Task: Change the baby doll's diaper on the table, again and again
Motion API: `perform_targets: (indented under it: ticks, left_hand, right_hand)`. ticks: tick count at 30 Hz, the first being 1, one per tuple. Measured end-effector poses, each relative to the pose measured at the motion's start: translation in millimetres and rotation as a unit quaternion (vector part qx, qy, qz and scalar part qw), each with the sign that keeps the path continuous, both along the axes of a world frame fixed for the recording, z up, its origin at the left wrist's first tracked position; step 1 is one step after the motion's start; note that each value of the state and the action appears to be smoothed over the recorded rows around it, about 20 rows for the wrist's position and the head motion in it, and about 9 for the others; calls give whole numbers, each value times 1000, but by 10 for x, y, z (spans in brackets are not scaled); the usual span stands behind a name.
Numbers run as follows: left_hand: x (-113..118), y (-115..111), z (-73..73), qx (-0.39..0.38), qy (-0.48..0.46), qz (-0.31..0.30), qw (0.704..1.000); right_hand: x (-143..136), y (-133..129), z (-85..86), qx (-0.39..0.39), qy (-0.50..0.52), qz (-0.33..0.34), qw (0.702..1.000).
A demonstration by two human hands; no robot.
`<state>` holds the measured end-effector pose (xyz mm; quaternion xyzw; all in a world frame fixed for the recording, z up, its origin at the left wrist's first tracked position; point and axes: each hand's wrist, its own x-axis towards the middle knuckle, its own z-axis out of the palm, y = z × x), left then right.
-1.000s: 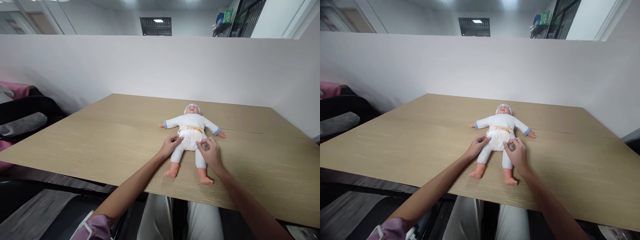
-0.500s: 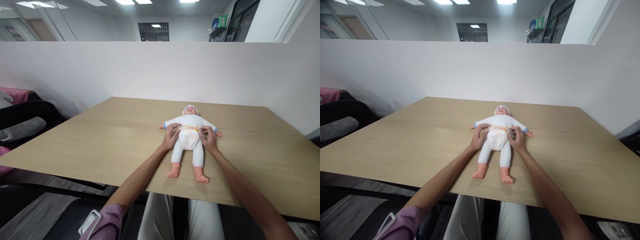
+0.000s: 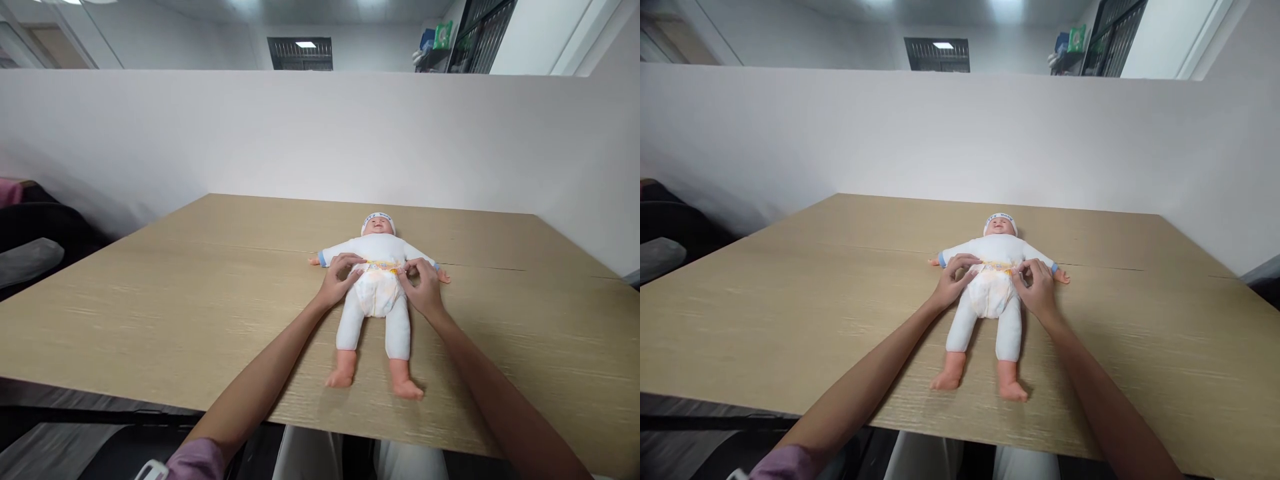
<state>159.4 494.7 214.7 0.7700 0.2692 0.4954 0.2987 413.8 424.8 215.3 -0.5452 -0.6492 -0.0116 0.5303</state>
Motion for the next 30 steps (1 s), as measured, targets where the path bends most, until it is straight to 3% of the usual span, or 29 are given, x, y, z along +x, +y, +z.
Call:
perform_targets:
  ticks: [5, 8, 11, 15, 20, 30]
  left_hand:
    - [-23, -74, 48, 36, 20, 24, 999]
    - [21, -150, 205, 83, 97, 31, 991]
    - [192, -236, 418, 140, 190, 54, 970]
    - [535, -280, 589, 164, 296, 50, 940]
    - [786, -252, 545, 150, 340, 74, 926]
    - [766, -237, 396, 123, 276, 73, 951]
  right_hand:
    - [-2, -67, 106, 13, -2, -20, 1000]
    - [32, -85, 111, -35, 90, -13, 995]
    - [79, -69, 73, -82, 214, -8, 973]
    - [112, -24, 23, -89, 278, -1, 957]
    - [56, 20, -3, -107, 306, 36, 945]
    - [-258, 71, -100, -100, 247, 60, 962]
